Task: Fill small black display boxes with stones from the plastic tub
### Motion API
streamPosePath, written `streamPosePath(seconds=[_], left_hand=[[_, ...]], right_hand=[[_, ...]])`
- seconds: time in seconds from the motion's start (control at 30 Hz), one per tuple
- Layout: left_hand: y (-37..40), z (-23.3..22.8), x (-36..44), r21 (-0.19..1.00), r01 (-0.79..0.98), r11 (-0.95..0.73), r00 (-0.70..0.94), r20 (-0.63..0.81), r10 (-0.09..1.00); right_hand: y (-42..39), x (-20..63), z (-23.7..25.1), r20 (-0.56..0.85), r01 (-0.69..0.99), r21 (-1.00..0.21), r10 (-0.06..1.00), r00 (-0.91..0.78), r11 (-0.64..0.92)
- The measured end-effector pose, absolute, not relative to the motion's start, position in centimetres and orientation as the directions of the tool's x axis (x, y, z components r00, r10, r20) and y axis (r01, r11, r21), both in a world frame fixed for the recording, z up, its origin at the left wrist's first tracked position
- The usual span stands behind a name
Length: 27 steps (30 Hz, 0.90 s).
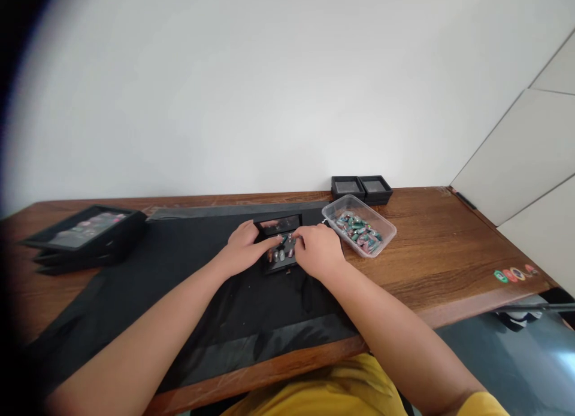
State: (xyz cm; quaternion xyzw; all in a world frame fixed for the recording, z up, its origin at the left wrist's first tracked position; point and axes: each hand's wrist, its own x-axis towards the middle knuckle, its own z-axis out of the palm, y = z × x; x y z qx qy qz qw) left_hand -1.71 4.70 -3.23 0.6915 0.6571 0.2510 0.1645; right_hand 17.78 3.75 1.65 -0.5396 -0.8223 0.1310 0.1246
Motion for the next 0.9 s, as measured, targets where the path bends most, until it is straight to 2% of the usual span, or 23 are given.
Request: streamPosePath(seconds=[0.23, 0.63, 0.77, 0.9], left_hand=[[4.99, -3.54, -2.33, 0.552, 0.831, -0.077, 0.022, 0.105, 0.994], [4.79, -3.72, -2.21, 0.583, 0.809, -0.078, 0.009, 0.121, 0.993], [4.79, -3.64, -2.32, 0.624, 0.778, -0.077, -0.004, 0.128, 0.992], [4.72, -3.47, -2.71, 0.772, 0.632, -0.064, -0.092, 0.157, 0.983]], right_hand=[[3.6, 18.07, 1.7, 0.038, 0.891, -0.3, 0.937, -0.347, 0.342], [3.58, 18.09, 1.75, 0.006, 0.895, -0.308, 0.941, -0.338, 0.323], [3.43, 18.06, 1.86, 0.0, 0.896, -0.306, 0.941, -0.338, 0.321], [3.12, 17.92, 2.05, -0.002, 0.895, -0.312, 0.942, -0.335, 0.317]])
